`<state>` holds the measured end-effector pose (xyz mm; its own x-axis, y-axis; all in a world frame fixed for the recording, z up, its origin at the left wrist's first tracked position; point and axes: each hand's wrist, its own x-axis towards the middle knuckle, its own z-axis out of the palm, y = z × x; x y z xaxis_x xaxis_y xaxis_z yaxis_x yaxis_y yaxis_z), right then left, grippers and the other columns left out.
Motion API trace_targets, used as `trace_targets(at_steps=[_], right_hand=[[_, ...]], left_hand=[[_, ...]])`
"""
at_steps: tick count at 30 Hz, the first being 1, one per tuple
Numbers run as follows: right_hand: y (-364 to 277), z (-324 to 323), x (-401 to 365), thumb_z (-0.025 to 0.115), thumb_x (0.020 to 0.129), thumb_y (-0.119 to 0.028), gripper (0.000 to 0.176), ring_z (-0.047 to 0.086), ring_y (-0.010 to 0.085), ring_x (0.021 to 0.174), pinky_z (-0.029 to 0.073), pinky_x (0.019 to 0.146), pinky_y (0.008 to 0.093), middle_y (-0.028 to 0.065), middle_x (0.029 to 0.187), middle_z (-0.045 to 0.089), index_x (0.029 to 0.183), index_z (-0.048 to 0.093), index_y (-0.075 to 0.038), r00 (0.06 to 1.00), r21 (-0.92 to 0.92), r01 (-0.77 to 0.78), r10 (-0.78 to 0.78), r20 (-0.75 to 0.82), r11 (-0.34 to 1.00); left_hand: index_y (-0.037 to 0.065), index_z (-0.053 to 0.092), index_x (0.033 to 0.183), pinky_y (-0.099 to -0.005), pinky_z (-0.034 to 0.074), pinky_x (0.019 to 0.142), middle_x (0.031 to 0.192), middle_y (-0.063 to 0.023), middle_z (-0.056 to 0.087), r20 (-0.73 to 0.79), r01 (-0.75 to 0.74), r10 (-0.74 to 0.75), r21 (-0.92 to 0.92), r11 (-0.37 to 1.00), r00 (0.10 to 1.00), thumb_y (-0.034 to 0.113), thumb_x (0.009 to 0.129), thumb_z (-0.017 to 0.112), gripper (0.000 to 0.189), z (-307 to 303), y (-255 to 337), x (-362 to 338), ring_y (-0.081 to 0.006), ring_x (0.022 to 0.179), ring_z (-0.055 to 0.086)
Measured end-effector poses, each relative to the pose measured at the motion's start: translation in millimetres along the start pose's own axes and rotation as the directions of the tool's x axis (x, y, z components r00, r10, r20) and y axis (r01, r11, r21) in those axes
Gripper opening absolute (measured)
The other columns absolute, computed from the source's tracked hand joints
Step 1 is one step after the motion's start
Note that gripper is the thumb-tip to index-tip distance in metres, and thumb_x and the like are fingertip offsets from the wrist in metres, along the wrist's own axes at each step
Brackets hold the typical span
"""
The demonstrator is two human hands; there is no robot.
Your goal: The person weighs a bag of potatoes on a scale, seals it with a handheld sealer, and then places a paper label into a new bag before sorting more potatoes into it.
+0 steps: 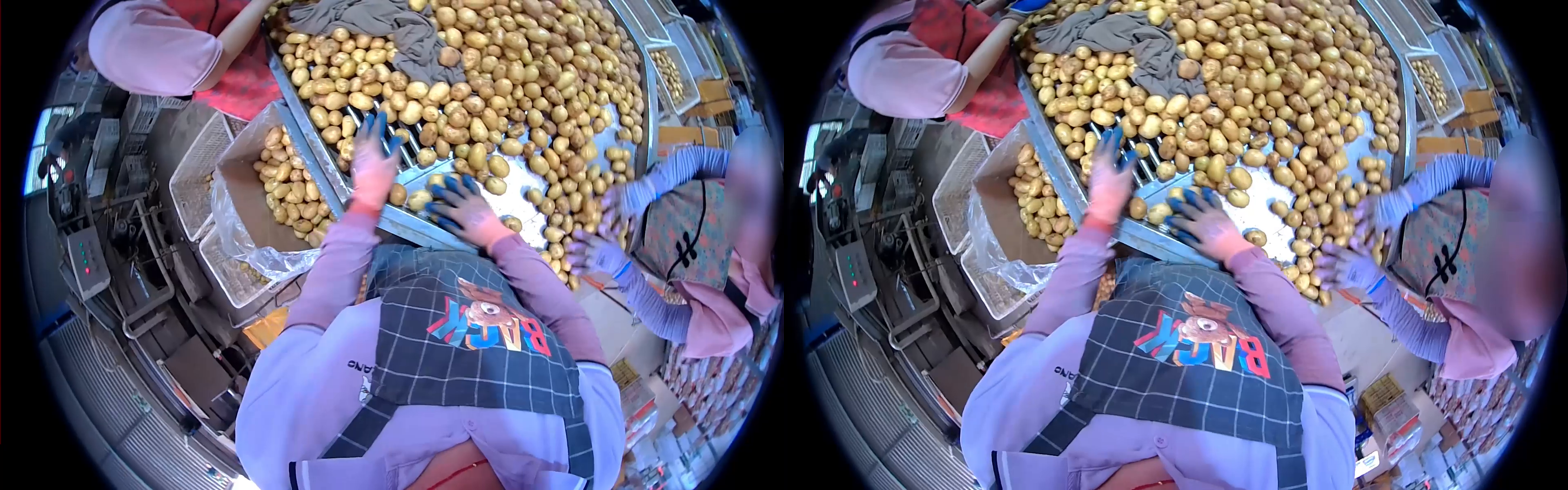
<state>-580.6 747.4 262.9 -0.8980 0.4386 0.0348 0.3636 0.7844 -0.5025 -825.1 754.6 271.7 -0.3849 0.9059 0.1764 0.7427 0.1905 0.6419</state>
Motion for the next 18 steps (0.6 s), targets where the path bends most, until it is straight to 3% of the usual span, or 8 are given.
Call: trace_targets(at_steps=[2, 4, 7, 8, 13, 15, 16, 18], right_hand=[[19.7, -10.0, -37.5, 0.059, 0.081, -0.030, 0.045, 0.038, 0.0356, 0.125, 0.021, 0.109, 0.0515, 0.0131, 0.133, 0.045, 0.125, 0.053, -0.019, 0.975, 0.099, -0.171, 0.183, -0.124, 0.980], [29.7, -24.0, -79.4, 0.058, 0.083, -0.029, 0.042, 0.043, 0.0353, 0.121, 0.024, 0.109, 0.0474, 0.0137, 0.130, 0.047, 0.123, 0.055, -0.017, 0.921, -0.130, -0.383, 0.369, -0.121, 0.914], [50.9, -8.0, -137.2, 0.053, 0.085, -0.018, 0.039, 0.053, 0.0301, 0.110, 0.024, 0.108, 0.0478, 0.0128, 0.116, 0.059, 0.123, 0.055, -0.009, 0.818, -0.034, -0.535, 0.508, -0.268, 0.844], [45.7, -7.4, -145.2, 0.053, 0.085, -0.016, 0.039, 0.054, 0.0301, 0.109, 0.029, 0.106, 0.0459, 0.0129, 0.115, 0.060, 0.123, 0.055, -0.008, 0.814, -0.105, -0.548, 0.500, -0.296, 0.830], [51.1, 26.2, -131.6, 0.054, 0.086, -0.018, 0.035, 0.055, 0.0327, 0.102, 0.038, 0.096, 0.0436, 0.0155, 0.107, 0.061, 0.118, 0.058, -0.006, 0.640, -0.043, -0.693, 0.587, -0.495, 0.720], [52.9, 19.8, -115.6, 0.055, 0.085, -0.018, 0.032, 0.057, 0.0338, 0.097, 0.041, 0.093, 0.0425, 0.0147, 0.105, 0.063, 0.113, 0.061, -0.005, 0.554, 0.105, -0.718, 0.656, -0.512, 0.688], [47.9, 8.6, -104.5, 0.056, 0.085, -0.016, 0.029, 0.058, 0.0337, 0.096, 0.042, 0.090, 0.0414, 0.0146, 0.104, 0.064, 0.111, 0.062, -0.004, 0.493, 0.294, -0.658, 0.692, -0.527, 0.693], [40.5, -12.2, -84.1, 0.056, 0.085, -0.015, 0.028, 0.058, 0.0322, 0.098, 0.042, 0.091, 0.0404, 0.0141, 0.108, 0.063, 0.110, 0.063, -0.004, 0.489, 0.303, -0.638, 0.676, -0.552, 0.708]], left_hand=[[0.010, 0.034, 0.139, -0.0529, 0.029, 0.102, 0.131, -0.0223, 0.043, -0.006, 0.111, -0.122, 0.445, 0.889, 0.993, 0.044, 0.074, 0.068, 0.081, 35.0, 15.1, 6.5, -0.0434, 0.119, 0.041], [0.015, 0.038, 0.136, -0.0560, 0.032, 0.097, 0.126, -0.0186, 0.046, 0.034, 0.175, -0.211, 0.441, 0.880, 0.977, 0.041, 0.074, 0.067, 0.074, 46.0, 21.1, 15.2, -0.0355, 0.113, 0.047], [0.022, 0.047, 0.128, -0.0526, 0.039, 0.086, 0.115, -0.0122, 0.052, 0.053, 0.027, -0.071, 0.582, 0.813, 0.996, 0.034, 0.076, 0.064, 0.056, 48.6, 23.2, -3.3, -0.0293, 0.104, 0.054], [0.020, 0.058, 0.113, -0.0491, 0.046, 0.078, 0.111, -0.0108, 0.053, 0.250, -0.039, -0.106, 0.515, 0.856, 0.962, 0.030, 0.072, 0.067, 0.043, 51.3, 19.0, -9.4, -0.0285, 0.097, 0.056], [0.016, 0.061, 0.105, -0.0437, 0.051, 0.075, 0.102, -0.0142, 0.056, 0.356, 0.022, -0.146, 0.330, 0.944, 0.923, 0.029, 0.074, 0.068, 0.034, 47.0, 17.4, -6.1, -0.0333, 0.089, 0.061], [0.010, 0.063, 0.100, -0.0373, 0.051, 0.070, 0.097, -0.0164, 0.059, 0.246, 0.137, -0.116, -0.067, 0.988, 0.962, 0.027, 0.078, 0.066, 0.028, 25.9, 15.6, -8.7, -0.0281, 0.080, 0.063], [0.008, 0.064, 0.097, -0.0337, 0.050, 0.066, 0.093, -0.0163, 0.060, 0.174, 0.186, -0.135, -0.317, 0.930, 0.975, 0.027, 0.081, 0.064, 0.025, 4.6, 19.7, -16.5, -0.0262, 0.076, 0.062], [0.005, 0.064, 0.093, -0.0256, 0.047, 0.062, 0.083, -0.0112, 0.061, 0.581, 0.633, -0.332, -0.771, 0.069, 0.743, 0.022, 0.086, 0.059, 0.019, -55.2, 17.3, -50.4, -0.0196, 0.072, 0.059]])
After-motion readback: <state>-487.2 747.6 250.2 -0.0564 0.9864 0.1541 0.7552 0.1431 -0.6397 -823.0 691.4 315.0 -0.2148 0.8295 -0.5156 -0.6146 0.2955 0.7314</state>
